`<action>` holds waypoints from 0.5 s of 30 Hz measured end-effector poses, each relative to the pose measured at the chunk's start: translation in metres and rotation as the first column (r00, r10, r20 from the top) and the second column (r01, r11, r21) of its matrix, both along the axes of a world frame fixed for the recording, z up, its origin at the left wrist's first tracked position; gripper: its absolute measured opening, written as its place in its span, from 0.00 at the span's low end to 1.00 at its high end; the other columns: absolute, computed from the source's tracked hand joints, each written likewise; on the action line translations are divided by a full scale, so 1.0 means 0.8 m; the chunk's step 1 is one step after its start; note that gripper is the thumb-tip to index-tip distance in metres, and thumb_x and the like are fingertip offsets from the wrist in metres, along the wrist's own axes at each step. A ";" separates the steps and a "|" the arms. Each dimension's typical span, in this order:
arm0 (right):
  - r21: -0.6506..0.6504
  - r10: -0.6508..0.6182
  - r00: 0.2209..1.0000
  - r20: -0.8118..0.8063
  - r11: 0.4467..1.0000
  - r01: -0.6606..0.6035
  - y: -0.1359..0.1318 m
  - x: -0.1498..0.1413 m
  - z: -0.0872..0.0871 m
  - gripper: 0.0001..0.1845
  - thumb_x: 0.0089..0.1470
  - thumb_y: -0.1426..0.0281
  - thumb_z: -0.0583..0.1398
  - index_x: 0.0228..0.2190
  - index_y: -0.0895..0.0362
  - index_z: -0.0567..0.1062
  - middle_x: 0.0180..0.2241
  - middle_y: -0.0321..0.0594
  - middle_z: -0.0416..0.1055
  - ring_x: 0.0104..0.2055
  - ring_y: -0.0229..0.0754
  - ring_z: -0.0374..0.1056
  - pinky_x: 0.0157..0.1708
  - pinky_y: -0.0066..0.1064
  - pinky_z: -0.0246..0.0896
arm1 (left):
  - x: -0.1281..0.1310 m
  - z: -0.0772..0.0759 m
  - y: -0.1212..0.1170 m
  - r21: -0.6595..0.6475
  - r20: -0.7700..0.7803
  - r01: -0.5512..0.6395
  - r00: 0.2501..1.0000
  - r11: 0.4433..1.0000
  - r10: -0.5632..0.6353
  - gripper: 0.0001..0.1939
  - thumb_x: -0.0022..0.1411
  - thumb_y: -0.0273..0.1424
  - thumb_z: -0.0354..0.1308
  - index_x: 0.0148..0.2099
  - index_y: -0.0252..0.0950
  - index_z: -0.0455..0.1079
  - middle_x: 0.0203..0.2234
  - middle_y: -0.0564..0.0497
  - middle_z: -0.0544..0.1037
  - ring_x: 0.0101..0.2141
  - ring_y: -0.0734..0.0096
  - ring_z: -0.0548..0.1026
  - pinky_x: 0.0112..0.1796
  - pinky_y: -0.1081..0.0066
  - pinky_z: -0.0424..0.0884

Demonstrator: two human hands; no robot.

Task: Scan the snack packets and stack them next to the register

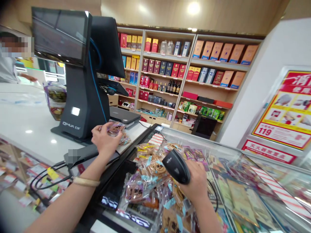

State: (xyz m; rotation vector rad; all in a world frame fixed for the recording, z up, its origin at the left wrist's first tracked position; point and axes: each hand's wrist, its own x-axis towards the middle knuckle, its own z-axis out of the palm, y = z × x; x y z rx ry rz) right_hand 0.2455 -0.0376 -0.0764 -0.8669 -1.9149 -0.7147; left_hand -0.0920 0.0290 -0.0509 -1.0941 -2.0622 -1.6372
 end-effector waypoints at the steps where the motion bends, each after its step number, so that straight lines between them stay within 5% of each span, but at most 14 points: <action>1: 0.005 0.007 1.000 -0.004 1.000 -0.007 0.000 0.000 0.000 0.10 0.54 0.60 0.58 0.31 0.54 0.71 0.26 0.39 0.72 0.28 0.43 0.67 0.30 0.35 0.58 | -0.010 0.000 0.004 -0.056 -0.011 -0.013 1.000 0.998 0.012 0.24 0.51 0.38 0.62 0.52 0.40 0.72 0.51 0.40 0.64 0.53 0.48 0.66 0.52 0.51 0.62; 5: -0.004 0.014 1.000 -0.020 1.000 -0.014 0.002 0.001 -0.002 0.10 0.53 0.60 0.59 0.33 0.54 0.71 0.26 0.38 0.72 0.28 0.43 0.67 0.31 0.35 0.58 | -0.033 -0.011 0.015 -0.244 -0.074 -0.021 0.997 0.970 0.003 0.27 0.54 0.40 0.60 0.56 0.38 0.69 0.55 0.36 0.64 0.58 0.41 0.61 0.55 0.46 0.56; 9: -0.002 0.005 1.000 -0.016 1.000 -0.005 0.003 0.001 -0.004 0.12 0.51 0.59 0.61 0.33 0.54 0.71 0.25 0.36 0.70 0.27 0.42 0.67 0.31 0.34 0.57 | -0.019 -0.018 0.014 -0.166 -0.208 -0.022 0.978 0.986 -0.013 0.34 0.54 0.41 0.61 0.62 0.35 0.63 0.63 0.34 0.56 0.66 0.36 0.45 0.60 0.41 0.44; 12: 0.005 -0.004 1.000 -0.022 1.000 0.004 0.003 0.001 -0.004 0.11 0.52 0.60 0.60 0.32 0.54 0.70 0.26 0.37 0.71 0.28 0.42 0.67 0.31 0.34 0.57 | 0.011 -0.016 0.016 -0.096 -0.266 0.172 0.945 0.980 -0.192 0.30 0.57 0.38 0.58 0.60 0.34 0.65 0.60 0.35 0.62 0.63 0.45 0.55 0.61 0.49 0.51; 15: 0.008 -0.001 1.000 -0.013 1.000 0.001 0.004 0.001 -0.005 0.11 0.53 0.59 0.59 0.33 0.54 0.70 0.26 0.38 0.71 0.28 0.43 0.67 0.31 0.34 0.58 | 0.042 -0.020 0.026 -0.269 -0.154 0.438 0.859 0.857 -0.488 0.26 0.61 0.38 0.52 0.59 0.33 0.65 0.51 0.37 0.72 0.53 0.56 0.71 0.54 0.60 0.65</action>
